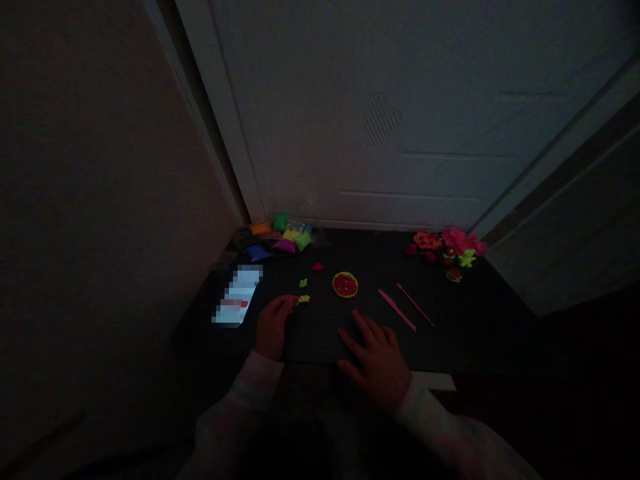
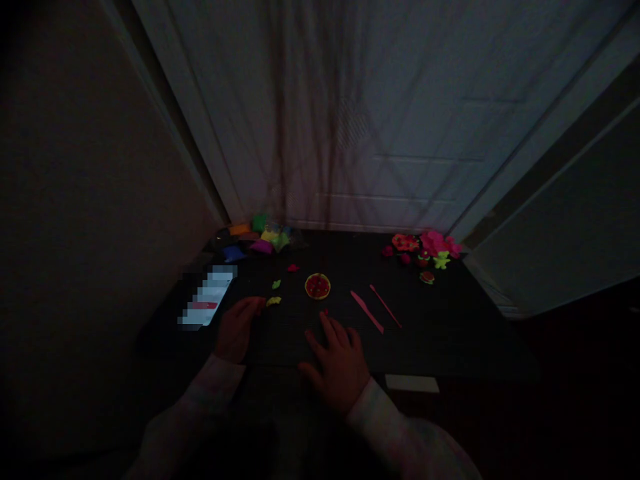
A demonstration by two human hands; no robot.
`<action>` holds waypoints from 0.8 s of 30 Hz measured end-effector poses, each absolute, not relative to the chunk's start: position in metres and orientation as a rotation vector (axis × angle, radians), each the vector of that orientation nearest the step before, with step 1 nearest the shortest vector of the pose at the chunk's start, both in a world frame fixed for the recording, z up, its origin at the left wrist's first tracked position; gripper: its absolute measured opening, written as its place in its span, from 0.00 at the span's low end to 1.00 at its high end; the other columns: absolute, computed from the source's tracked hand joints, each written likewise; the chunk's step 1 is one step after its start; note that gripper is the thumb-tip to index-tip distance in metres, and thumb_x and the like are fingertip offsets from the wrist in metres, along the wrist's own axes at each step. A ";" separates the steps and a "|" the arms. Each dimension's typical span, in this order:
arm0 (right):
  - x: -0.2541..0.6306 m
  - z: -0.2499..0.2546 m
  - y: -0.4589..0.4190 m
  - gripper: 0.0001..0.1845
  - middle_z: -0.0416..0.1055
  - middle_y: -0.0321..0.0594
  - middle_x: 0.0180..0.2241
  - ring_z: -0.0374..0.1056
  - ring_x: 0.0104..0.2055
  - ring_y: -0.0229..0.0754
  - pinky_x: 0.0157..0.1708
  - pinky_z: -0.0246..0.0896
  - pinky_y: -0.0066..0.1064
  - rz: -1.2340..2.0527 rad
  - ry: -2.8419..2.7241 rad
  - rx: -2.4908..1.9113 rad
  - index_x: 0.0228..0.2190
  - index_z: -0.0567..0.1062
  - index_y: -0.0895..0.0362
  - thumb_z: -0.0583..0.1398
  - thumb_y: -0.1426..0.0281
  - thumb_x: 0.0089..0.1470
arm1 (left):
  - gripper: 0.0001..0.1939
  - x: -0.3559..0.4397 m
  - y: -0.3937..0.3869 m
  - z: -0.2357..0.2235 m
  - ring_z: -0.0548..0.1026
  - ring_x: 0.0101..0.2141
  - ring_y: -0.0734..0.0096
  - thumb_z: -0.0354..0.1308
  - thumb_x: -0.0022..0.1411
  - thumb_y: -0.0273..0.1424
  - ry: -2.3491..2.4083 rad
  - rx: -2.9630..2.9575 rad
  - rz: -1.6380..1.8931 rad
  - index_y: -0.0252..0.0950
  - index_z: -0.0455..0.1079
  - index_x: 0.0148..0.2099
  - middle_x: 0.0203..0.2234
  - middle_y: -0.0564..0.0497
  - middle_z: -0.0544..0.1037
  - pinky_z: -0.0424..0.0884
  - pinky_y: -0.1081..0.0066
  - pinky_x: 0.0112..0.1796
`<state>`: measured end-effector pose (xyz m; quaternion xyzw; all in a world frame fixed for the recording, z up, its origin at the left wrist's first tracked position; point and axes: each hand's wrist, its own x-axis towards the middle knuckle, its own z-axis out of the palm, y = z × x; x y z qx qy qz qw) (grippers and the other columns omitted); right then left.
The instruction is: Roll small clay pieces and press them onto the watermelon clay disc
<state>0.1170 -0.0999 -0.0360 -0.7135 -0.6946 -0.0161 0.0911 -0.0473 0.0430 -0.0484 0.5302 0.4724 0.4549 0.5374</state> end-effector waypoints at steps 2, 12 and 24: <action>0.120 -0.036 -0.099 0.25 0.49 0.48 0.56 0.47 0.55 0.52 0.47 0.42 0.46 -0.093 -2.014 -2.152 0.48 0.64 0.48 0.47 0.52 0.50 | 0.12 -0.047 0.043 -0.049 0.69 0.29 0.72 0.56 0.47 0.38 1.125 1.259 1.085 0.35 0.72 0.30 0.25 0.52 0.75 0.63 0.73 0.33; 0.125 -0.037 -0.099 0.26 0.49 0.48 0.56 0.43 0.57 0.52 0.50 0.36 0.48 -0.092 -2.067 -2.086 0.49 0.63 0.47 0.48 0.52 0.50 | 0.12 -0.047 0.044 -0.050 0.69 0.29 0.73 0.56 0.47 0.38 1.116 1.257 1.087 0.35 0.72 0.30 0.25 0.53 0.75 0.62 0.73 0.33; 0.125 -0.037 -0.097 0.26 0.48 0.46 0.57 0.43 0.57 0.51 0.50 0.37 0.47 -0.078 -2.143 -2.046 0.50 0.61 0.47 0.48 0.53 0.50 | 0.12 -0.047 0.044 -0.050 0.69 0.30 0.71 0.56 0.47 0.38 1.126 1.272 1.084 0.35 0.72 0.30 0.27 0.52 0.75 0.63 0.73 0.32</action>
